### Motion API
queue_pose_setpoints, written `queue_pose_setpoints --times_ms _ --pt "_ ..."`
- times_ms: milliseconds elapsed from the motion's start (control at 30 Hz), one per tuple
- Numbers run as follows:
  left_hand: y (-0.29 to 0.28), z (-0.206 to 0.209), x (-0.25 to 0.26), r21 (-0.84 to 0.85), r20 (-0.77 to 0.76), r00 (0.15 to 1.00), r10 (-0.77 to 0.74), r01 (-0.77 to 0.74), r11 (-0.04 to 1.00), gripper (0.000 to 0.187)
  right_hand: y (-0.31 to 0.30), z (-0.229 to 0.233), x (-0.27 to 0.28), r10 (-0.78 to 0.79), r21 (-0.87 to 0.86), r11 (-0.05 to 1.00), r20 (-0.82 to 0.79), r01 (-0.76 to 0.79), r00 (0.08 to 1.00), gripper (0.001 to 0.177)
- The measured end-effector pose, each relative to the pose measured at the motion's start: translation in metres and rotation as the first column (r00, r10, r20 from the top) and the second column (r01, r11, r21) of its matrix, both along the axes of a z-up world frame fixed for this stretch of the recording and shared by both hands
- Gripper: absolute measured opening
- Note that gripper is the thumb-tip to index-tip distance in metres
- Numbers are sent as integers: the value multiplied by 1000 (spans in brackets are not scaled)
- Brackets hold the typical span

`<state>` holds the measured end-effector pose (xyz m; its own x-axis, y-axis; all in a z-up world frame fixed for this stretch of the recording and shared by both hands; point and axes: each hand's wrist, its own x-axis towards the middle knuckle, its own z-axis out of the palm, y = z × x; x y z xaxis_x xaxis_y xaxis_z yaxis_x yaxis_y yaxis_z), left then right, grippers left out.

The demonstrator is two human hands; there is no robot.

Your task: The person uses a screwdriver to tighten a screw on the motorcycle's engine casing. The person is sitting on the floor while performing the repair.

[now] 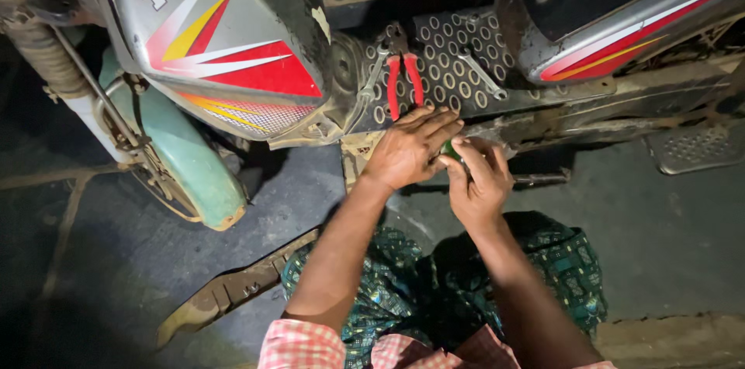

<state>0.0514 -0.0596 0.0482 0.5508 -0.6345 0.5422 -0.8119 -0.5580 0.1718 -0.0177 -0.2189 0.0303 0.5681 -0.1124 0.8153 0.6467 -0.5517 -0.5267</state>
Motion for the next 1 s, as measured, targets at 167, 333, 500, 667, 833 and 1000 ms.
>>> queue_pose_setpoints --times_ms 167,333,500,667,833,1000 --pt "1 -18 8 -61 51 999 -18 21 998 61 2 1 1 15 -6 1000 4 -15 1000 26" --pt "-2 -26 9 -107 86 996 -1 10 994 52 3 3 0 36 -45 998 50 -34 998 27" --pt "-3 -21 5 -86 136 990 39 -27 996 48 2 9 -5 90 -81 993 56 -85 994 34" --pt "10 -10 -6 -72 119 985 127 -119 990 56 4 9 0 100 -79 992 25 -98 995 28" --pt "15 0 -13 -78 88 988 127 -120 990 62 10 7 2 118 -61 991 50 -115 992 24" --pt "11 6 -12 -129 -49 999 -15 8 992 75 12 6 3 131 -41 991 74 -128 989 23"
